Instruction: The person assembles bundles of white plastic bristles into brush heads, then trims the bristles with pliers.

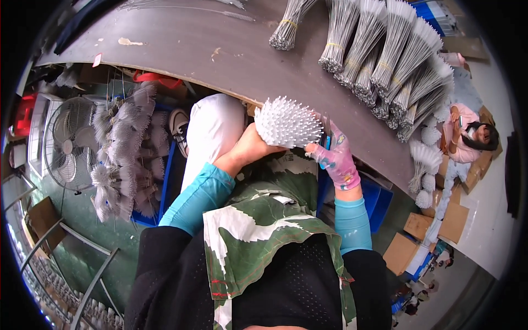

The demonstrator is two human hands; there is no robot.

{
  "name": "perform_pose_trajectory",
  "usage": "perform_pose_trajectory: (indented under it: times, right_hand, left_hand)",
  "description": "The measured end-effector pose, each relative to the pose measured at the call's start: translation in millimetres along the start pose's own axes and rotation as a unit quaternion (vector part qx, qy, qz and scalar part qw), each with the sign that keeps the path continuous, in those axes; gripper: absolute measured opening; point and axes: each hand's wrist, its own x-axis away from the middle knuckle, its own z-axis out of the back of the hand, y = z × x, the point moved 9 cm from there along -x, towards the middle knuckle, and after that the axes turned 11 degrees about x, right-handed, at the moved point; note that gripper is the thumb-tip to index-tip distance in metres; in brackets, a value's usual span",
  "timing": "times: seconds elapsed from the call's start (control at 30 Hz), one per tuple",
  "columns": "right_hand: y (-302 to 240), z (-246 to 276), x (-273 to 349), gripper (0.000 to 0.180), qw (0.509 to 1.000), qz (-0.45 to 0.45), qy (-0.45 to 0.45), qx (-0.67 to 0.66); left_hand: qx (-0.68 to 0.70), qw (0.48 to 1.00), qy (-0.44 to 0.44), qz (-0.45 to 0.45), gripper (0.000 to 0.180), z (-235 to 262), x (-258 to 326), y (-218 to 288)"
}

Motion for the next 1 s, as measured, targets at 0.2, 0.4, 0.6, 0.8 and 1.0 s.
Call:
perform_pose_trajectory:
  times: [0.2,0.4,0.6,0.8,1.0]
  right_hand:
    - [16,20,0,0.030,0.985,0.003,0.086,-0.151]
    - [-31,31,2,0.011,0.957,0.095,0.121,0.244]
    - [-36,28,-8,0.011,0.959,0.059,0.034,0.276]
    - [-55,10,-13,0.014,0.895,0.131,-0.030,0.425]
    - [-109,53,-4,0.008,0.913,0.190,0.215,0.289]
  left_hand:
    - [-0.022,0.999,-0.005,-0.037,0.046,-7,2,-18]
    - [0.047,0.997,-0.007,0.054,0.045,-17,12,-17]
    - [0.026,0.999,-0.011,0.040,0.044,-18,13,-17]
    - [0.018,0.998,-0.002,0.053,0.042,-18,15,-15]
    - [0.055,0.997,0.025,0.052,0.039,-10,18,-1]
